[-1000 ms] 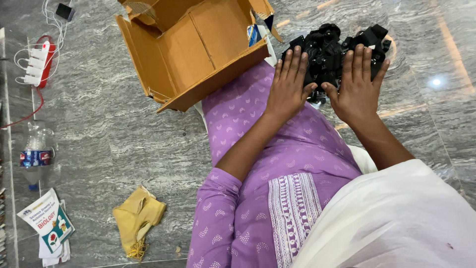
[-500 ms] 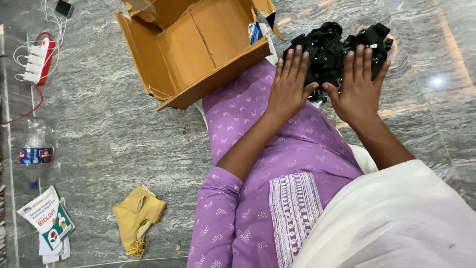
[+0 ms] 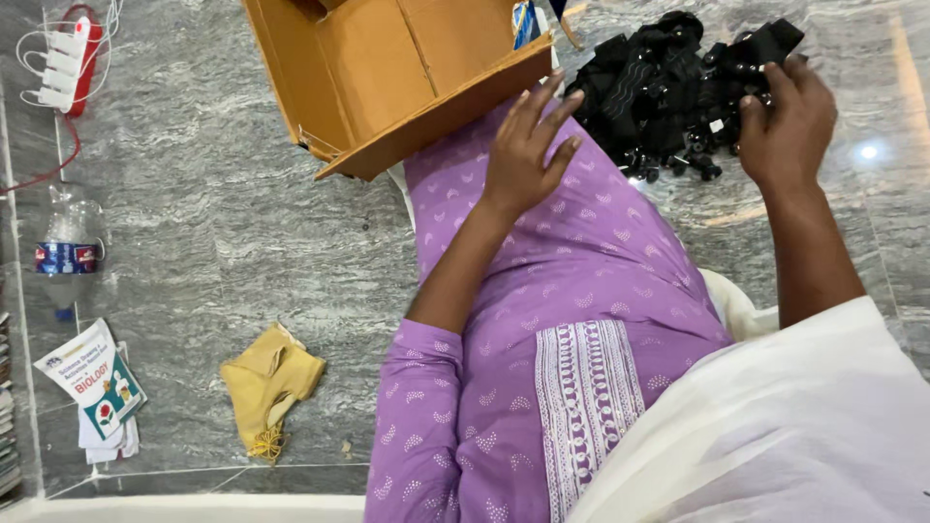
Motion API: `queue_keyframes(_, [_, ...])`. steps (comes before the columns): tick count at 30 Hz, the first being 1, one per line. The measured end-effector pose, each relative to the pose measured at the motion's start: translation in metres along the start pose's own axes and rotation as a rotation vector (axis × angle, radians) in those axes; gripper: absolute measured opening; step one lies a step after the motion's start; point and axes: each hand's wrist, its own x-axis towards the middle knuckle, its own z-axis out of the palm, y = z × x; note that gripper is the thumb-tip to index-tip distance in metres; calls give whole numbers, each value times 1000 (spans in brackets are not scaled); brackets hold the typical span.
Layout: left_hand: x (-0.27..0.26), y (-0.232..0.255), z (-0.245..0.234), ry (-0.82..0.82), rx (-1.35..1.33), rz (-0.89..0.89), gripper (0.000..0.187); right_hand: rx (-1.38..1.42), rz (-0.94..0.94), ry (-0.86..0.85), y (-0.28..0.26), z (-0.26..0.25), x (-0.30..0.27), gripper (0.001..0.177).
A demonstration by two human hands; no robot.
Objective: The person sits on the floor and repeatedly picks up small black plastic fasteners, separates or joins their parts by hand, and places them into a cardboard box. The person handles the fasteners one at a time, manipulating them with both hands.
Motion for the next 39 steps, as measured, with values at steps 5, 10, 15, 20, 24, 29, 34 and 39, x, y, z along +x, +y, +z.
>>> queue_keyframes(5, [15,-10,-29,123,136,2,45,758,422,-113,30,99,11,29])
queue_keyframes(10, [6,-15,-45,176,56,-122,43,420,-41,25,17,148,26,54])
queue_keyframes(15, [-16,-4,-16,119,-254,-185,40,199,-62,-26,14,152,32,40])
queue_keyframes(20, [-21,-17,27,9,-594,-358,40,720,309,-135,26,146,35,24])
queue_keyframes(24, [-27,-26,73,-54,-1065,-496,40,1247,741,-160,24,108,22,14])
queue_keyframes(29, [-25,-18,117,-164,-1241,-586,55,1454,857,-358,-10,47,5,11])
queue_keyframes(34, [-21,8,129,-191,-1264,-654,74,1492,606,-461,-51,-1,-7,16])
queue_keyframes(39, [-15,19,114,-168,-1386,-728,65,1346,481,-479,-87,-19,-15,19])
